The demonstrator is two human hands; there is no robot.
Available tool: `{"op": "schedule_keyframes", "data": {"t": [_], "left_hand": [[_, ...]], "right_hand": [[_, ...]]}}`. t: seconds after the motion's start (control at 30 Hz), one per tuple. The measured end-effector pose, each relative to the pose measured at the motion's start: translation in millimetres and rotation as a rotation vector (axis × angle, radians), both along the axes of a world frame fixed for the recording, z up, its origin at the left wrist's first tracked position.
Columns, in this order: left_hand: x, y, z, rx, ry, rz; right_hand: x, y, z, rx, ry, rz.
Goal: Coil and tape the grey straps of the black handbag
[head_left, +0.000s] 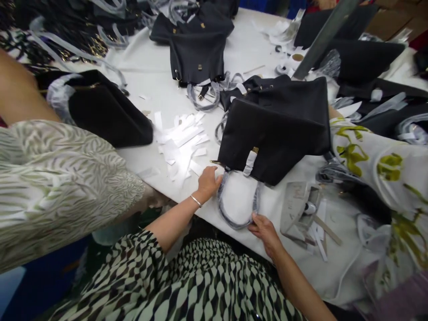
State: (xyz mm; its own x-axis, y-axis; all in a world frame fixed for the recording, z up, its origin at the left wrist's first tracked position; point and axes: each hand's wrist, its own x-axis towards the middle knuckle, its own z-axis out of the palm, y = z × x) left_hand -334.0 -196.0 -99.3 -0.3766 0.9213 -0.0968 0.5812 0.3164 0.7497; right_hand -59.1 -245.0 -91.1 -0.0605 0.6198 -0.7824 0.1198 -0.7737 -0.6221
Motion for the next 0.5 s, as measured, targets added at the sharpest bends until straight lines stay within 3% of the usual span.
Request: {"op": "schedule_keyframes", "data": {"t": [0.07, 0.17, 0.27, 0.37, 0.5], "left_hand": [[2, -21, 9.6, 0.114, 0.037, -0.162], [15, -50, 20.8, 0.182, -0.105, -0.544], [30, -71, 18.7, 0.173, -0.176, -0.891], [35, -83, 4.7, 0.154, -0.159, -1.067], [28, -89, -10.5, 0.104, -0.181, -1.067]], "right_hand": [[13, 0, 3.0, 0.171, -0.245, 0.136], [30, 1, 11.0, 0.604, -0.575, 0.432], [28, 10, 18.8, 0.949, -0.628, 0.826], [12, 26, 12.2, 1.036, -0.692, 0.986], [4, 40, -21.1, 0.916, -0.924, 0.899]]}}
